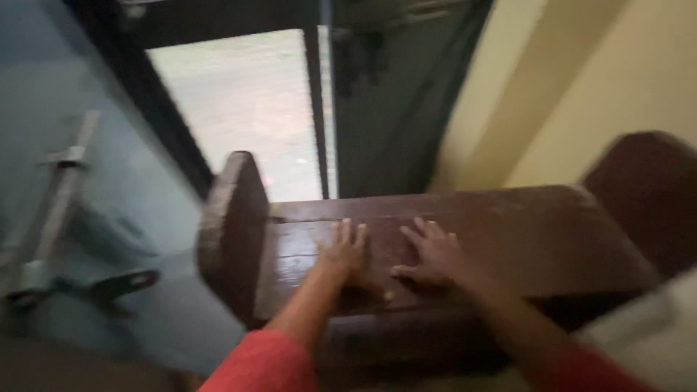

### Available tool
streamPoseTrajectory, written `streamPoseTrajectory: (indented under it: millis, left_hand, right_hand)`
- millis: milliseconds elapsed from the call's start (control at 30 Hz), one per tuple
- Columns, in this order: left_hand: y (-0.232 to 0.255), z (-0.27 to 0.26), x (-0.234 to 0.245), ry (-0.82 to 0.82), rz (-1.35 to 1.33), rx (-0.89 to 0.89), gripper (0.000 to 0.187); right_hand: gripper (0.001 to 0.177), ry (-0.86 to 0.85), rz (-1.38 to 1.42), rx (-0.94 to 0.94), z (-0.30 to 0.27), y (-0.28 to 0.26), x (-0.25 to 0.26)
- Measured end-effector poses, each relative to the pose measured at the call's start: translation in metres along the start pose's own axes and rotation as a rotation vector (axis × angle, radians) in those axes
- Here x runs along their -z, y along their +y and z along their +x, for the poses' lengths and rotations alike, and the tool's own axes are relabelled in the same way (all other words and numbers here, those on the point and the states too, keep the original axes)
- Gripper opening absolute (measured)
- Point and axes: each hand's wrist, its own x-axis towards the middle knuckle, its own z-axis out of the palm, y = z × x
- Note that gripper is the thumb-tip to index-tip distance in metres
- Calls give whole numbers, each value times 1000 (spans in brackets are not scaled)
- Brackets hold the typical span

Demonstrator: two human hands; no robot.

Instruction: The person wipes the surface of a wooden bench with their hands. They move the bench slightly to clean different areas, including the sides and the top surface, using a repetitive wiping motion.

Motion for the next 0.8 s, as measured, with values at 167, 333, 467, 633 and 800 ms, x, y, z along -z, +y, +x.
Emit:
streamPoseTrajectory:
  millis: [167, 333, 467, 633, 800]
  left_hand:
    - [7, -25, -3, 5, 53, -62, 171]
    - [7, -33, -6, -40, 137, -78, 175]
    - [6, -30, -8, -17, 108, -72, 173]
    - [1, -24, -19, 41, 75, -81, 171]
    - [12, -21, -27, 39, 83, -3, 167]
  right_hand:
    - [129, 68, 159, -163, -24, -2, 1]
    - [152, -83, 47, -108, -54, -15, 24]
    - [166, -211, -224, -71, -76, -44, 42]
    - [120, -42, -270, -167, -76, -54, 13]
    - [91, 19, -203, -178, -66, -44, -1]
